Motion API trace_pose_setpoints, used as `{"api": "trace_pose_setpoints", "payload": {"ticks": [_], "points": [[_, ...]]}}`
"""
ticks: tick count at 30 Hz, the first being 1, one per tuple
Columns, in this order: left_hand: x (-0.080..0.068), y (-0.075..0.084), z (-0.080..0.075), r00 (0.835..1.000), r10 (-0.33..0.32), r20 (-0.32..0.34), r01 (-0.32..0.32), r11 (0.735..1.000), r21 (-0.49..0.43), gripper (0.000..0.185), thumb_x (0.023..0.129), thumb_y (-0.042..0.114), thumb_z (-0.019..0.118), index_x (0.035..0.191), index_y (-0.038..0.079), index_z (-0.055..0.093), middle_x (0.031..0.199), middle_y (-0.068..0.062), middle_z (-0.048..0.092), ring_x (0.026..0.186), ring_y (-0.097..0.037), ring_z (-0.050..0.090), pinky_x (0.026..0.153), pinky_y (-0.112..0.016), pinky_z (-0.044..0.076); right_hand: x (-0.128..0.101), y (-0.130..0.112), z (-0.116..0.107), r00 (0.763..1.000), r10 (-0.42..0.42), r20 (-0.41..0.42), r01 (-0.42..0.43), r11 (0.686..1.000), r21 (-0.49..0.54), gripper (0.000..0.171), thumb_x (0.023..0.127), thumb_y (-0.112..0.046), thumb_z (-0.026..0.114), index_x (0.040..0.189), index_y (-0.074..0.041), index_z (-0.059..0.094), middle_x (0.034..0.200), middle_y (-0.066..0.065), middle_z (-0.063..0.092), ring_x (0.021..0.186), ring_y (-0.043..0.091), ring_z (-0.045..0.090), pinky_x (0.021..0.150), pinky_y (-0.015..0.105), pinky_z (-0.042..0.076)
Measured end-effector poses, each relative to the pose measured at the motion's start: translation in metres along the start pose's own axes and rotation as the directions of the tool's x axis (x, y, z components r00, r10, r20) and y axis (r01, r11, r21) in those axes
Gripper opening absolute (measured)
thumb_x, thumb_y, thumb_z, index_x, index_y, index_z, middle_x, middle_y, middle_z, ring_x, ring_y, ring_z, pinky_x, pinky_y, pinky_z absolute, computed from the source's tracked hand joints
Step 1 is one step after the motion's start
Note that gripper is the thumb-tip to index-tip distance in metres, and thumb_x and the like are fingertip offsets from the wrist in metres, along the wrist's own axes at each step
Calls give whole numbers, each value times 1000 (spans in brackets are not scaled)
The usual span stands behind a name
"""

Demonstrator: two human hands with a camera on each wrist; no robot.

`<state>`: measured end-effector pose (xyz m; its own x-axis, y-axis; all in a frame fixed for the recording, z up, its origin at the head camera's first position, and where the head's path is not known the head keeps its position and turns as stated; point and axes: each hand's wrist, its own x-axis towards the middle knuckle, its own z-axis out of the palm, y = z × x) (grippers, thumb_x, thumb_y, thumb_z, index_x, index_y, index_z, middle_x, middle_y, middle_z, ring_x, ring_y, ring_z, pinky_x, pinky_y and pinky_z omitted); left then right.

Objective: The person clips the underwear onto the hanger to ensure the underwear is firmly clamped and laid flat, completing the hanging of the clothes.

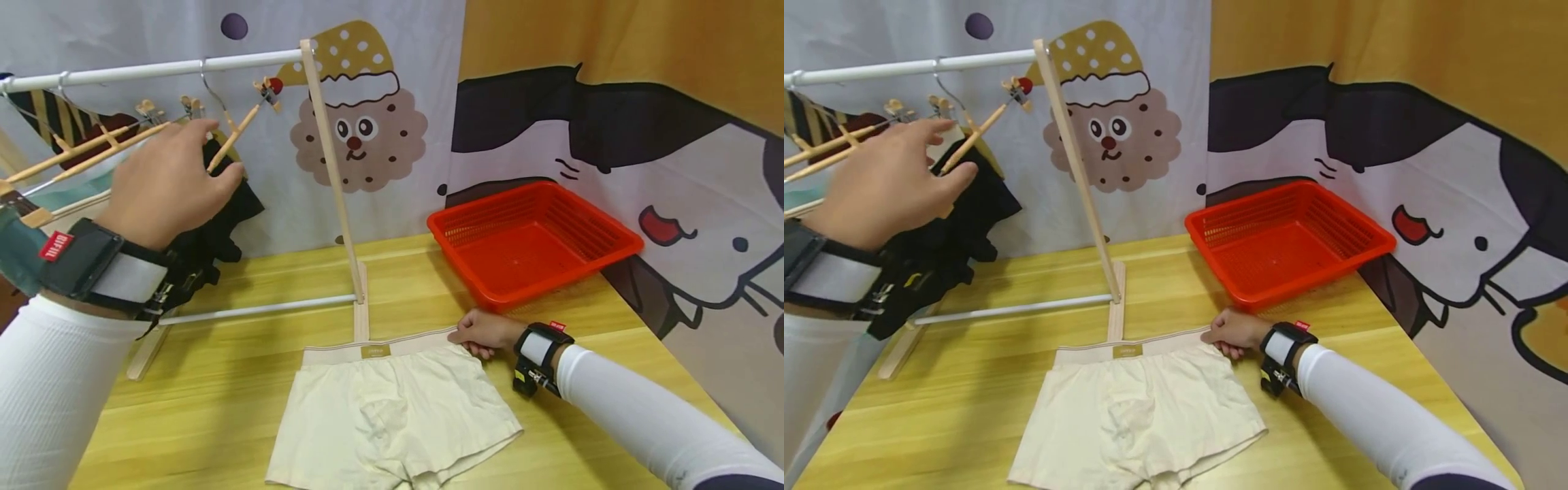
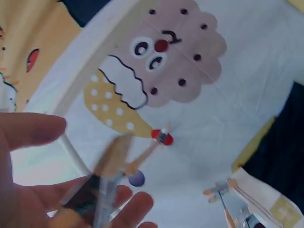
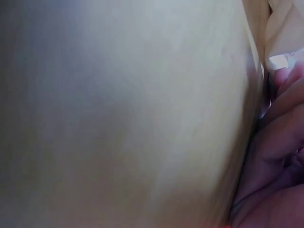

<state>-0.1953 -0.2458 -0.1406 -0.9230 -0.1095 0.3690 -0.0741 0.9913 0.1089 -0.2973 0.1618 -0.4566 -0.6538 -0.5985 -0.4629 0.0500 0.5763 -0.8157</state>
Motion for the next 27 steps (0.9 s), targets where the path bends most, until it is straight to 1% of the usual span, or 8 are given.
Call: {"api": "trace_pose_setpoints", "payload": {"ticks": [4,7,9,12,16,19,22,27], "points": [[6,-8,1,998,-8,56,4,998,67,58,99,41,47,143,3,46,90,-23,66,67,-39,55,49,-47,39,3,2,2,1000,1,-5,-1,1000,6,39,98,-28,65,65,-9,57,50,-3,49,36,6,43,38,18,37],[7,-13,3,997,-11,83,5,997,76,51,99,42,45,131,3,54,70,-13,66,57,-32,52,47,-43,34,2,1,2,1000,3,-7,-3,1000,17,39,98,-27,65,65,-8,57,50,-3,48,36,7,43,39,18,39],[7,-15,4,996,-14,85,8,997,72,49,99,42,44,126,3,59,67,-11,68,57,-31,52,47,-43,34,1,0,1,1000,1,-5,-1,1000,23,39,98,-27,65,65,-8,56,50,-3,48,36,6,43,39,18,38],[7,-16,6,996,-17,90,11,998,68,49,100,41,44,123,2,63,71,-12,72,59,-32,53,48,-44,35,0,-2,1,1000,3,-4,-3,1000,28,39,98,-26,65,65,-7,56,50,-3,48,36,6,43,39,17,39],[8,-19,8,998,-16,56,14,999,47,42,102,37,45,113,3,68,75,-16,71,62,-34,55,47,-44,36,-2,-5,1,1000,9,-6,-9,1000,22,38,98,-25,64,66,-7,56,51,-3,48,36,6,42,39,17,39],[9,-20,9,1000,-10,10,10,999,35,38,102,33,45,107,2,68,79,-21,68,66,-37,57,46,-43,35,-4,-6,1,1000,1,-4,-1,1000,29,39,99,-24,64,66,-6,56,50,-3,48,36,6,42,39,18,38],[8,-22,9,1000,6,-21,-6,1000,29,36,102,29,45,105,0,67,83,-24,65,70,-39,57,46,-42,35,-4,-6,1,1000,-10,-1,10,999,45,39,99,-22,63,65,-5,55,49,-3,47,35,5,42,38,18,38],[2,-25,6,999,16,-38,-16,1000,-7,36,103,26,45,108,-3,65,77,-22,62,63,-36,53,45,-39,33,-2,-5,1,1000,-13,-1,13,999,52,39,99,-22,63,65,-6,56,49,-4,47,35,5,43,38,18,38]]}}
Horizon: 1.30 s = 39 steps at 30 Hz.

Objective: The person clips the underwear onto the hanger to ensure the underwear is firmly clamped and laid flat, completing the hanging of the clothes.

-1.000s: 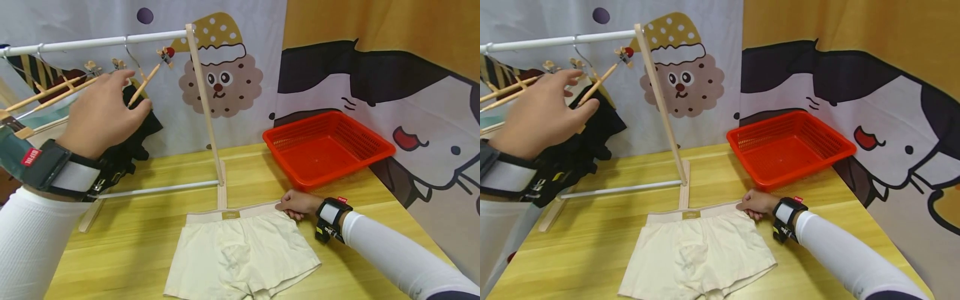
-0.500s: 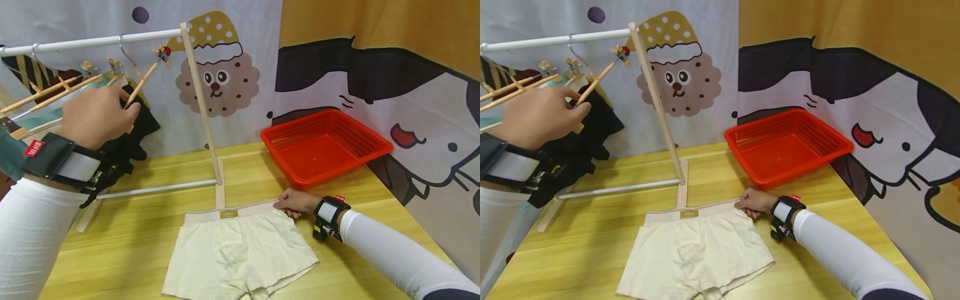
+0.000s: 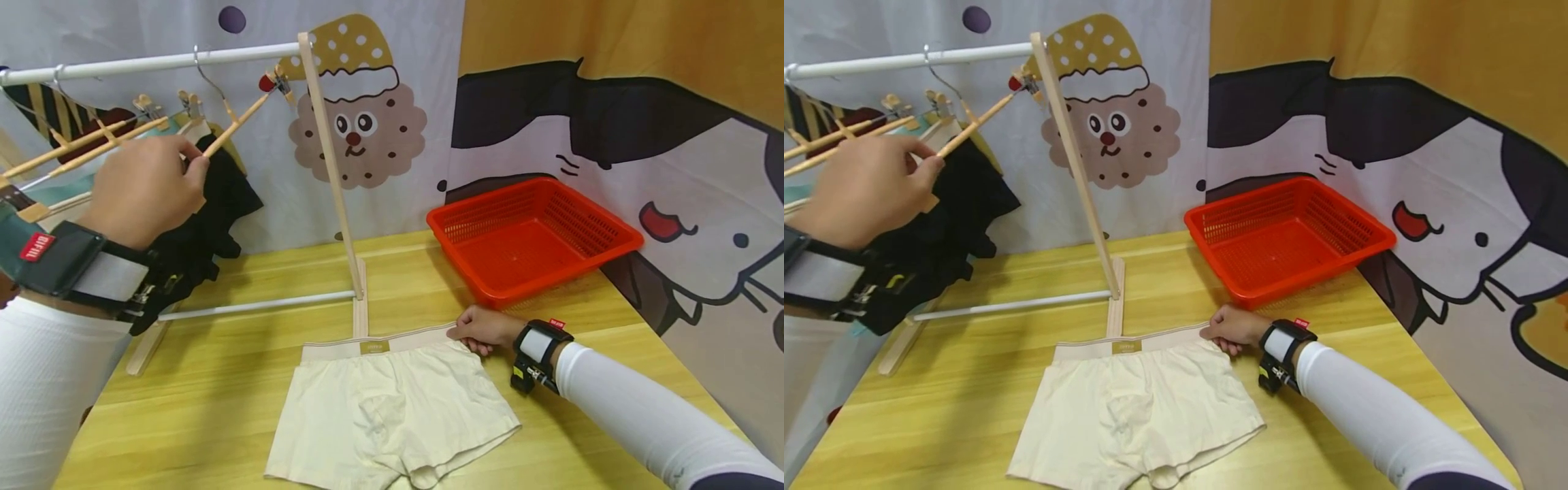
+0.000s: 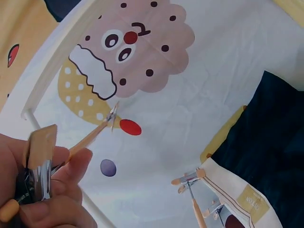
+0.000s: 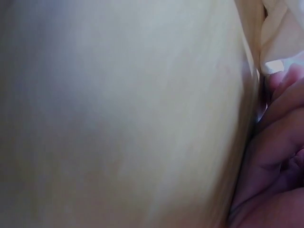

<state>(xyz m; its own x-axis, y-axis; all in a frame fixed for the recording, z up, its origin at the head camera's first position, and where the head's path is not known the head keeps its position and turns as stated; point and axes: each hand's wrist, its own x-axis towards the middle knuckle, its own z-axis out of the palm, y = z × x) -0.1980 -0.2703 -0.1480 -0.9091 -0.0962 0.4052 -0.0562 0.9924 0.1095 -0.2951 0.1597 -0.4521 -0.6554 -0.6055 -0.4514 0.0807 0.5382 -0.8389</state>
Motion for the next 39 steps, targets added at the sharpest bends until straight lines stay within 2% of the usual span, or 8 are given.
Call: {"api": "trace_pose_setpoints", "payload": {"ticks": [7,12,19,26,29,32,35,39], "points": [[-15,-8,-8,999,8,-44,-8,1000,-5,39,103,25,43,115,-7,62,77,-24,60,63,-36,51,48,-39,31,1,1,0,1000,15,-9,-15,1000,-25,39,99,-25,63,65,-7,57,50,-3,49,36,6,44,38,19,37],[-37,-16,-8,998,36,-42,-35,999,20,38,104,21,43,116,-12,59,86,-30,61,63,-35,52,50,-39,33,2,1,0,1000,18,-14,-18,1000,-19,39,98,-27,65,66,-7,57,50,-2,49,36,7,44,38,19,38],[-84,-26,-1,999,35,4,-35,998,47,31,104,17,49,106,-12,56,71,-21,56,52,-26,45,45,-33,31,2,2,-2,1000,16,4,-16,1000,-12,38,99,-26,63,67,-6,57,50,-3,50,36,7,45,40,19,42],[-139,-54,20,993,83,82,-83,997,-1,28,105,19,53,105,-8,60,62,-3,49,48,-9,34,43,-26,27,6,-1,-6,1000,27,-12,-28,999,-37,39,99,-29,64,66,-8,57,51,-3,49,37,8,44,40,18,40],[-161,-64,31,980,123,154,-117,992,-48,21,104,18,56,105,-1,64,61,4,47,46,-3,32,42,-24,27,8,-3,-8,1000,12,-5,-13,999,-48,40,99,-31,64,66,-9,57,51,-4,49,37,8,44,41,18,39],[-171,-63,44,957,184,226,-169,982,-85,12,101,17,60,101,8,67,61,9,45,46,1,32,41,-22,29,8,-3,-10,1000,10,-5,-10,998,-62,40,99,-31,64,67,-9,57,51,-3,49,37,8,45,41,18,39],[-168,-50,58,929,266,257,-238,962,-133,7,100,19,62,95,18,68,61,14,43,47,3,33,42,-21,31,6,0,-10,1000,25,-13,-26,998,-58,40,98,-31,64,66,-9,57,51,-3,49,37,9,45,41,19,40],[-158,-33,76,886,393,248,-340,912,-230,6,98,21,64,96,25,68,63,19,41,51,7,35,46,-19,33,6,5,-7,999,35,-11,-35,999,-35,39,98,-34,64,68,-10,57,52,-3,49,38,9,45,41,19,40]]}}
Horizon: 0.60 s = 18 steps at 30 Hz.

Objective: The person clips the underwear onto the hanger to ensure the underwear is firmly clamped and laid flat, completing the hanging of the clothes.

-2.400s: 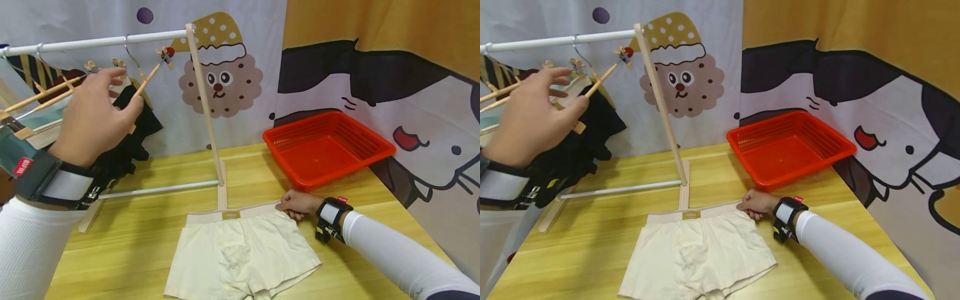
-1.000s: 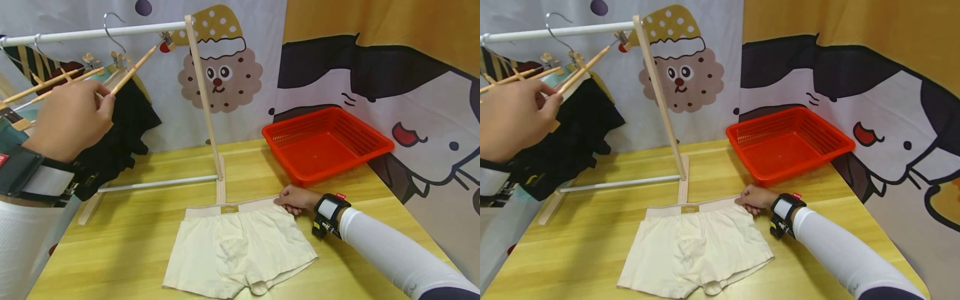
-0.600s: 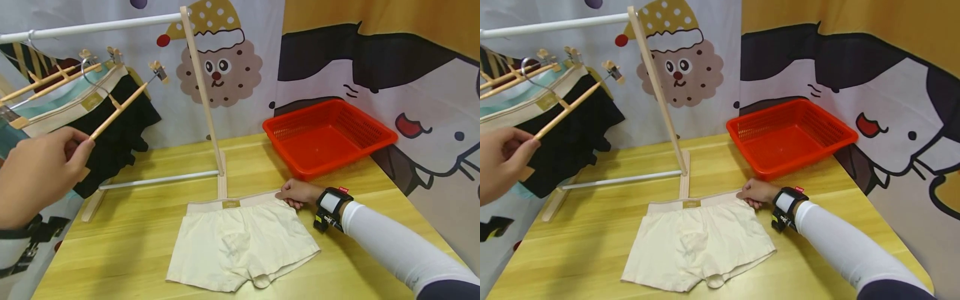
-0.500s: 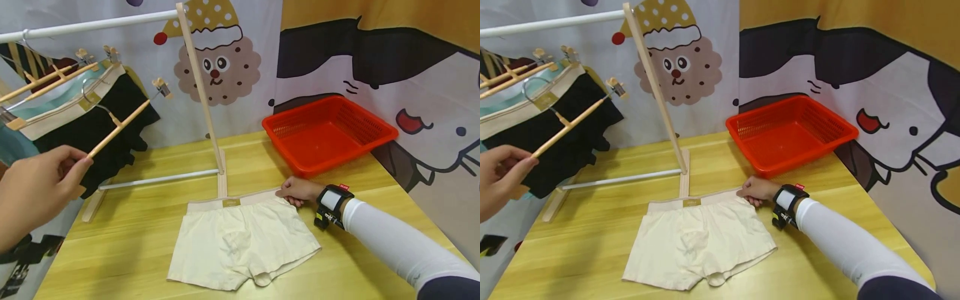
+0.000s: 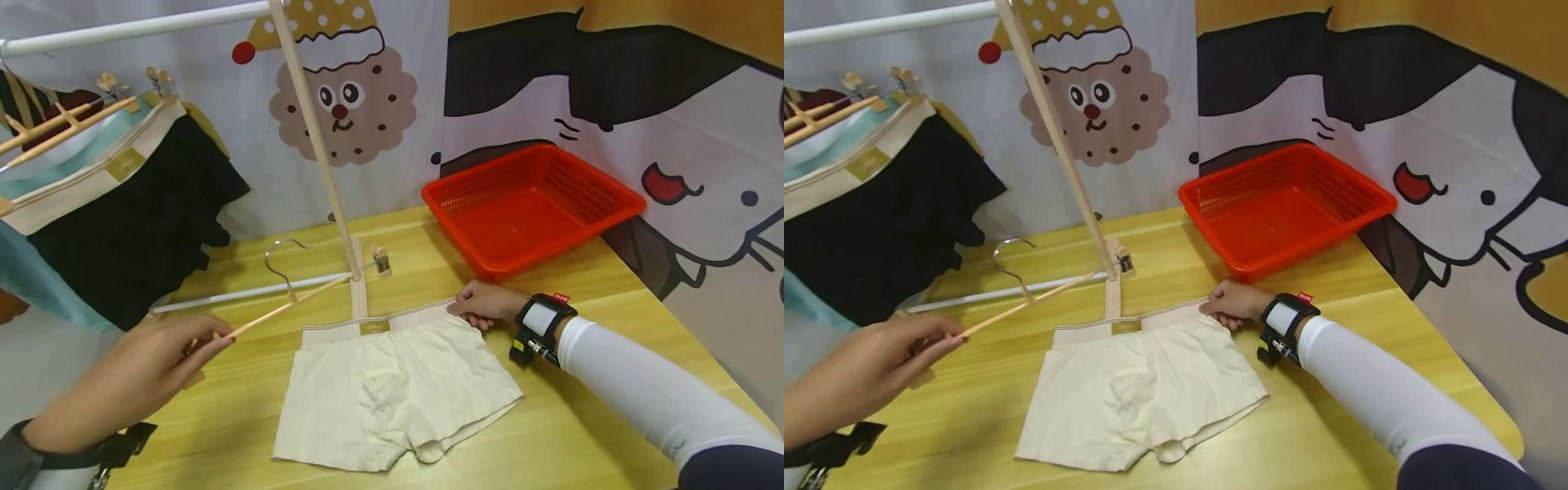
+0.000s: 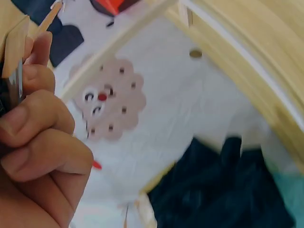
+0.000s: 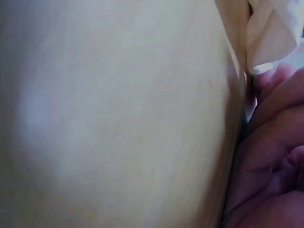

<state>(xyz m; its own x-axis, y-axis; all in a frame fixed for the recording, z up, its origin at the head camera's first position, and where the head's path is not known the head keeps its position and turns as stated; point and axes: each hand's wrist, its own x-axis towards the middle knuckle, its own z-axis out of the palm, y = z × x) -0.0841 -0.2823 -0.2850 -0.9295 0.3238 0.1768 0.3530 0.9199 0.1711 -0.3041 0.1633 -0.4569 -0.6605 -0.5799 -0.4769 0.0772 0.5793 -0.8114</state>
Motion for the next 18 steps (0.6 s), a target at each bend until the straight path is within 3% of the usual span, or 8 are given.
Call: {"api": "trace_pose_setpoints", "payload": {"ticks": [3,9,12,15,18], "points": [[12,1,13,998,42,38,-39,996,-85,6,99,23,63,100,26,68,66,19,43,54,7,39,48,-19,35,0,-4,0,1000,-11,14,11,1000,13,39,100,-35,61,72,-8,58,55,-3,51,40,8,45,42,19,41],[42,0,40,983,69,171,-26,970,-243,6,100,28,61,101,28,67,75,15,53,58,2,44,53,-21,40,0,-6,-2,998,-56,3,55,987,150,53,104,-51,45,88,-3,62,58,-2,50,42,9,41,42,20,35],[60,-3,53,969,105,222,-34,953,-299,7,100,25,61,104,28,67,79,13,57,61,0,46,54,-22,42,-5,-10,1,996,-80,-45,90,954,285,63,104,-61,33,100,-1,55,57,-3,43,42,9,35,41,21,27],[74,-7,67,956,129,263,-30,936,-350,9,100,25,61,106,28,67,82,13,59,65,-3,49,57,-23,44,-10,-22,9,992,-90,-84,118,894,432,65,100,-67,31,110,-4,47,59,-5,36,43,7,31,42,21,22],[87,-13,83,941,172,290,-37,908,-417,9,101,29,60,106,28,67,84,11,61,68,-4,51,59,-23,46,-11,-32,13,989,-97,-113,138,882,451,69,97,-72,33,110,-7,50,64,-6,31,45,8,28,44,20,21]]}}
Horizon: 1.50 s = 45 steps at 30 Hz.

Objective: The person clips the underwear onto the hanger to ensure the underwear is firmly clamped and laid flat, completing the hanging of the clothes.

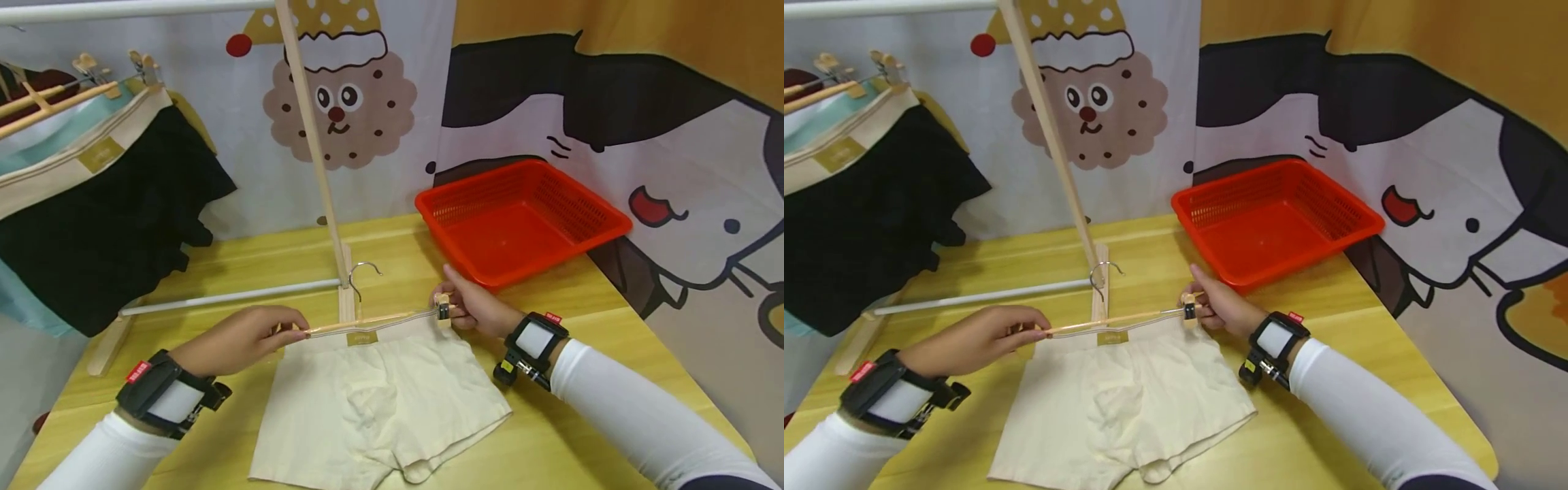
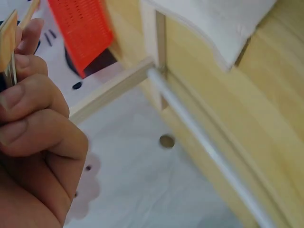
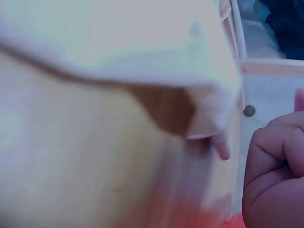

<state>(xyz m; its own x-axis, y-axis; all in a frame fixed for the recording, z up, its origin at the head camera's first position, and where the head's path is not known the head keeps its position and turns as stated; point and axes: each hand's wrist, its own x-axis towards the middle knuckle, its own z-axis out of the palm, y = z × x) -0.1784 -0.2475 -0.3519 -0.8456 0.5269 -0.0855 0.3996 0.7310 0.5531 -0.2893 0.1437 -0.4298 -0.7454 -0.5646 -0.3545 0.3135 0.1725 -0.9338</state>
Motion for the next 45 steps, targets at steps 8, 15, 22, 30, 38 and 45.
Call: {"api": "trace_pose_setpoints", "payload": {"ticks": [8,15,22,30,38,45], "points": [[40,-36,15,1000,1,-10,-1,999,-38,17,101,29,59,101,18,72,90,-3,67,71,-8,52,64,-25,45,10,6,2,995,-36,-96,20,986,-166,60,101,-58,47,87,-1,61,62,-2,46,50,12,34,44,21,25],[58,-58,24,996,-70,-53,76,992,101,20,100,29,61,88,22,75,83,4,68,67,-8,53,64,-29,45,27,15,-4,997,-26,-73,16,990,-139,57,101,-48,54,99,8,61,68,-3,57,45,9,32,44,20,25],[69,-59,31,996,-75,-46,83,973,215,27,99,33,63,73,28,71,64,13,58,57,-6,48,76,-42,36,37,19,-17,999,36,-19,-39,971,-235,52,102,-49,52,95,1,66,59,-4,41,45,10,33,45,22,27],[76,-55,46,991,-15,-135,68,915,398,28,89,34,76,64,27,65,59,16,52,61,-7,47,76,-44,40,45,19,-22,996,90,25,-81,965,-249,48,104,-47,49,78,-9,62,51,-7,29,40,8,24,42,21,21],[90,12,60,953,163,-257,-3,850,526,10,87,20,77,81,14,72,76,1,66,60,-11,55,54,-30,46,44,11,-20,993,116,30,-104,957,-272,47,104,-47,48,75,-11,60,51,-6,27,39,8,23,42,21,22],[139,69,110,968,184,-169,-54,813,579,13,93,27,70,95,15,74,85,-2,70,63,-17,65,51,-34,53,45,11,-18,991,125,39,-111,963,-247,47,104,-47,48,74,-13,60,49,-8,29,37,7,24,41,20,22]]}}
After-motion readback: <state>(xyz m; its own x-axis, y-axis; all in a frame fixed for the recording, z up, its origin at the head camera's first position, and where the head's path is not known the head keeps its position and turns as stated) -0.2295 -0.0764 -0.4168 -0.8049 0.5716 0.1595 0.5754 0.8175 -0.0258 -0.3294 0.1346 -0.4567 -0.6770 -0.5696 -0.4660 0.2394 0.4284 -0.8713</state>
